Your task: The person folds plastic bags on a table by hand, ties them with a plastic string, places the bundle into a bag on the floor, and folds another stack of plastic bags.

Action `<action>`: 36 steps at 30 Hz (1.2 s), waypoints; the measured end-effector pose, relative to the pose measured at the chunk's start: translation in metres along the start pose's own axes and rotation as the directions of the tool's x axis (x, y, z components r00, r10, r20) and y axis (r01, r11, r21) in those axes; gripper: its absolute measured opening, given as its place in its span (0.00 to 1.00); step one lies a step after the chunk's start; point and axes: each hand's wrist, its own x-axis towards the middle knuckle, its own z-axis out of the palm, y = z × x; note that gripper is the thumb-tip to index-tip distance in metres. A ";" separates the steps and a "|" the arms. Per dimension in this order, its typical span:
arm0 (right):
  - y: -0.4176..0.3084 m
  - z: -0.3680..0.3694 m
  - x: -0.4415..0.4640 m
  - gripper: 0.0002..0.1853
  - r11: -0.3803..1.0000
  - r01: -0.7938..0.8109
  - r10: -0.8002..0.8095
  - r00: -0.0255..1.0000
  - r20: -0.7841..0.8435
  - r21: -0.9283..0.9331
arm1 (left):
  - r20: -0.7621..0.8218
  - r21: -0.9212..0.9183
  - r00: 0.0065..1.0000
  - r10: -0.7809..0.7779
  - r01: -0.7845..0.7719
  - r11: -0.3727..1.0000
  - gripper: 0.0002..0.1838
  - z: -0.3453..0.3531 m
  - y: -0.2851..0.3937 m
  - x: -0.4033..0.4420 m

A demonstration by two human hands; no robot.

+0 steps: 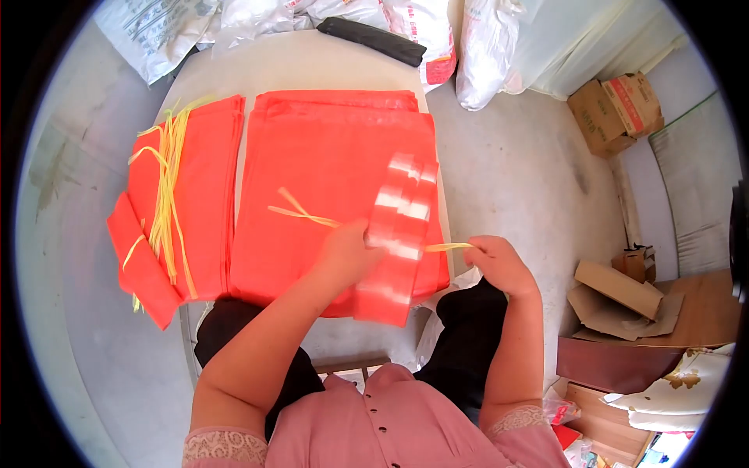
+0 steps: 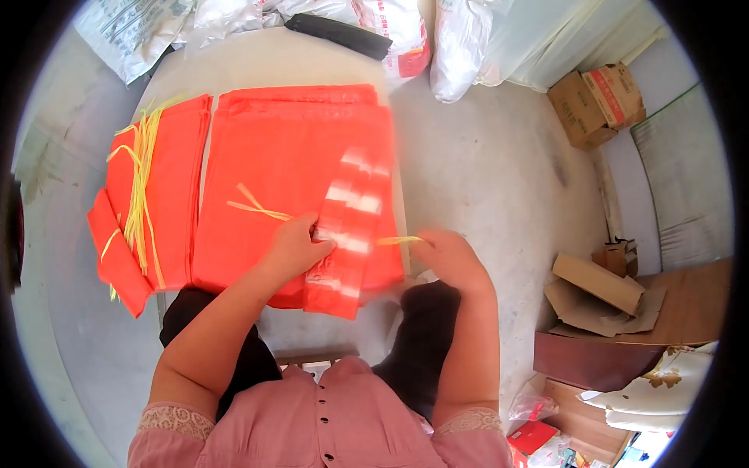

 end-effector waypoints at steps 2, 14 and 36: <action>0.009 -0.004 -0.001 0.12 0.948 0.095 -0.096 0.995 -0.010 0.302 | -0.009 0.069 1.000 0.015 -0.014 0.998 0.20 -0.001 0.000 0.001; -0.046 0.061 0.035 0.39 0.639 0.278 -0.427 0.904 0.030 0.717 | -0.014 0.170 1.000 0.001 0.002 0.985 0.20 -0.003 0.010 -0.006; -0.066 0.094 0.057 0.17 0.818 0.575 -0.575 0.818 -0.016 -0.024 | -0.048 0.621 0.948 0.314 -0.218 0.753 0.05 -0.038 -0.017 0.001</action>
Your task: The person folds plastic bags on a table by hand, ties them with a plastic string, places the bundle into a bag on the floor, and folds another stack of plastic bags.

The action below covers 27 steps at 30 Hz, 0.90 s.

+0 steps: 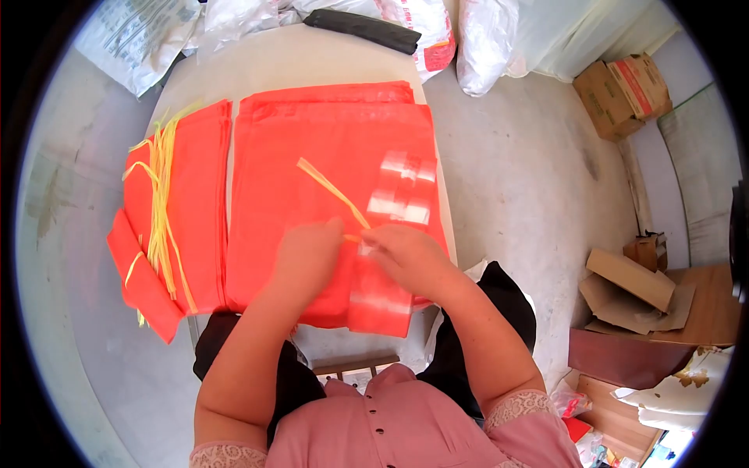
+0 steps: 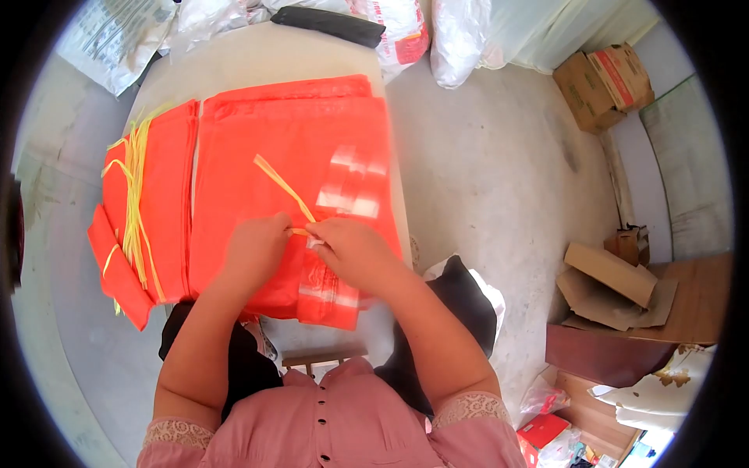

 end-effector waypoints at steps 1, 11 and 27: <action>-0.001 0.000 -0.001 0.17 1.000 0.004 -0.004 1.000 -0.003 -0.005 | 0.013 -0.095 1.000 -0.028 0.029 0.995 0.07 -0.003 0.001 -0.002; -0.012 -0.018 0.001 0.13 0.999 -0.038 0.034 0.994 -0.105 -0.036 | 0.049 -0.428 0.996 -0.069 0.084 0.900 0.06 -0.041 0.000 -0.009; -0.014 -0.010 0.008 0.10 0.999 -0.040 0.040 0.998 -0.040 -0.008 | 0.008 -0.790 1.000 -0.023 0.020 0.612 0.05 -0.039 0.022 -0.005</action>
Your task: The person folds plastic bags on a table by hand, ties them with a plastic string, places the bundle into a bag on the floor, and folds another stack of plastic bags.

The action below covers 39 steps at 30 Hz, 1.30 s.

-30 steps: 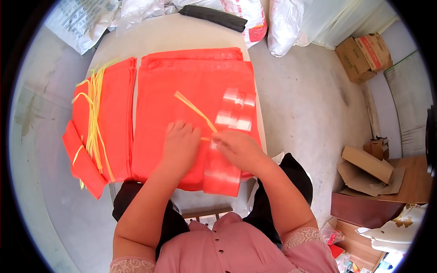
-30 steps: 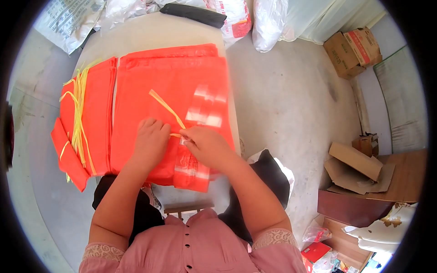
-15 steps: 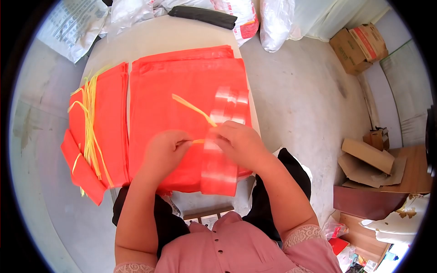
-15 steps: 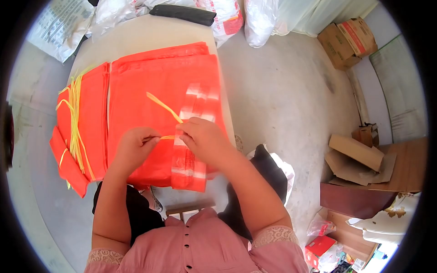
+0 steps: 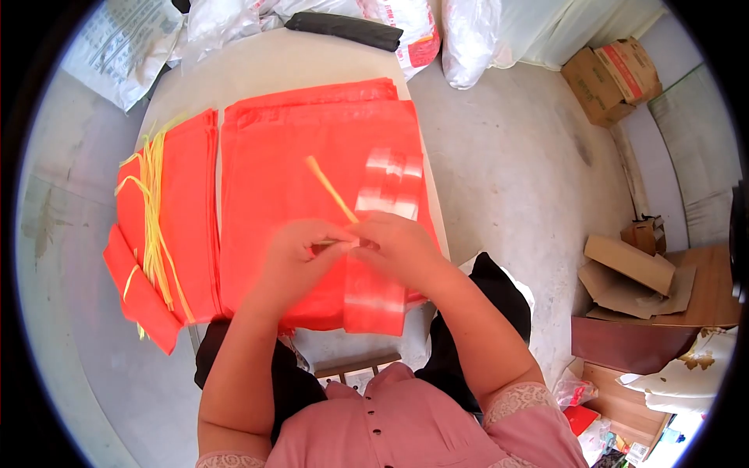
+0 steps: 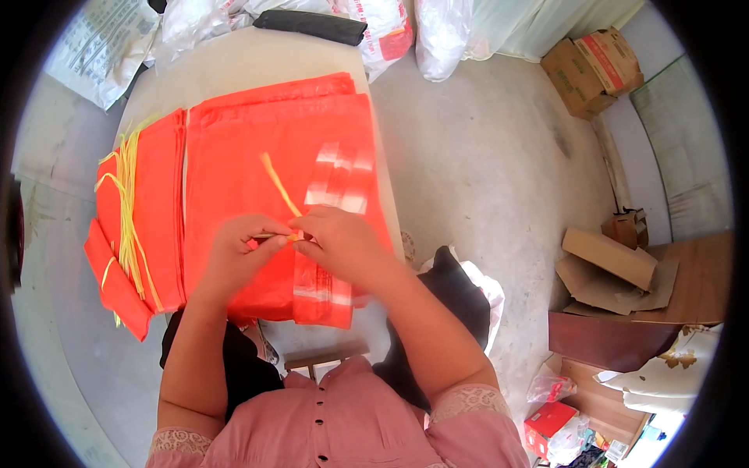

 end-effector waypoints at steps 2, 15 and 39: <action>0.003 0.007 0.001 0.09 1.000 0.021 -0.021 1.000 -0.017 0.003 | 0.028 -0.035 0.999 0.022 -0.021 0.999 0.08 0.006 -0.004 0.002; 0.002 -0.007 -0.004 0.09 0.913 -0.238 0.243 0.970 0.028 0.331 | 0.017 0.279 0.993 0.117 -0.117 0.953 0.08 0.025 -0.018 0.020; 0.020 -0.014 -0.013 0.02 0.997 0.071 -0.071 0.997 -0.030 0.024 | 0.106 0.147 0.994 0.000 -0.016 0.989 0.09 0.030 -0.013 0.017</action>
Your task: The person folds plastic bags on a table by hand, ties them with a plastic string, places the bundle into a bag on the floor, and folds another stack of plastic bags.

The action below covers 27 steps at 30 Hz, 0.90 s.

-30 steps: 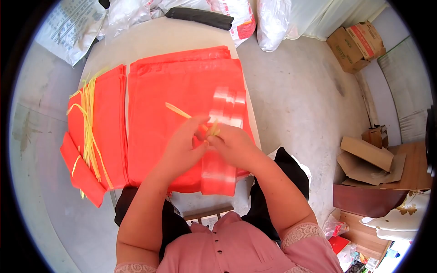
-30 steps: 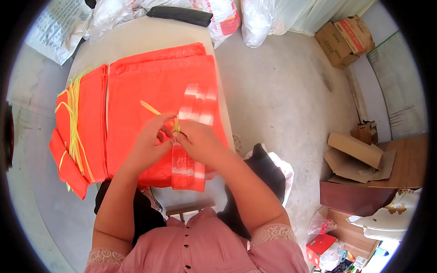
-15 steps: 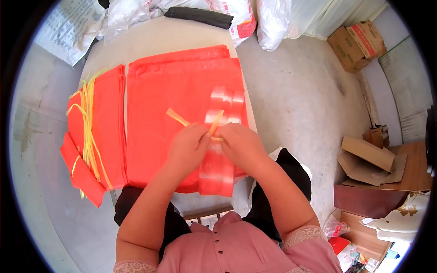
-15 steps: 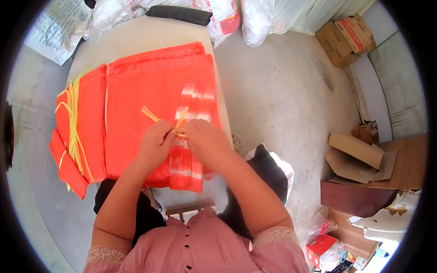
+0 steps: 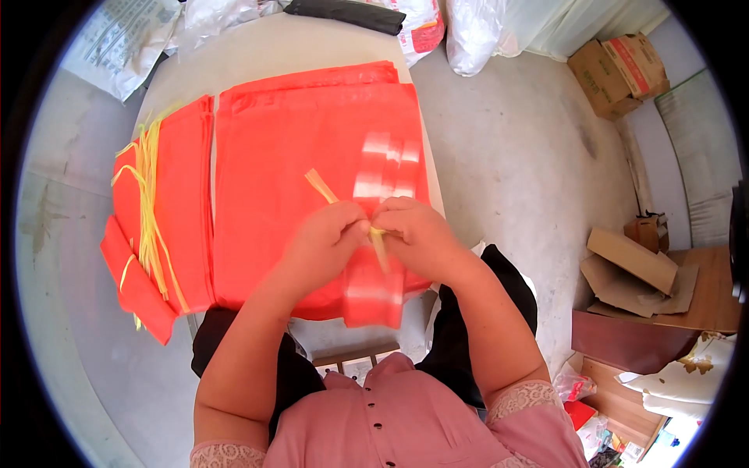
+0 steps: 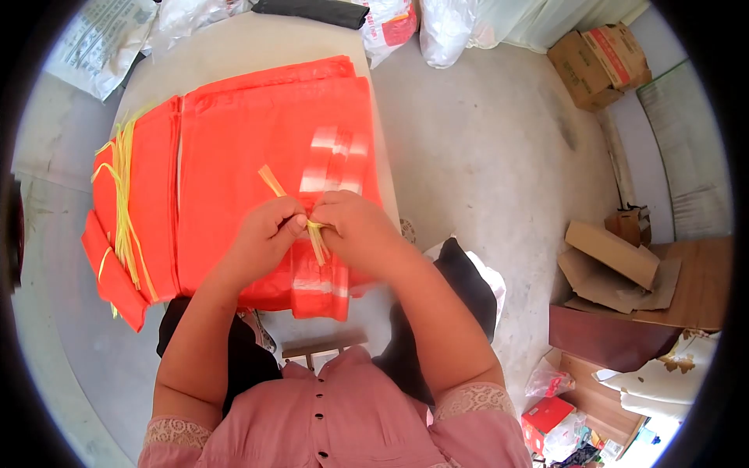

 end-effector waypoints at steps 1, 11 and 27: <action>-0.006 -0.003 0.000 0.02 0.998 -0.056 0.054 0.997 0.050 0.027 | 0.012 -0.042 1.000 -0.028 0.028 0.999 0.09 -0.001 0.000 0.000; -0.004 0.007 -0.004 0.05 0.959 0.050 -0.101 0.980 -0.173 -0.278 | 0.045 -0.208 0.990 -0.135 0.141 0.968 0.08 -0.006 -0.010 0.000; 0.014 0.003 -0.028 0.05 0.901 -0.094 0.020 0.984 -0.176 -0.424 | -0.031 0.425 0.963 -0.269 0.256 0.868 0.17 -0.014 -0.017 -0.002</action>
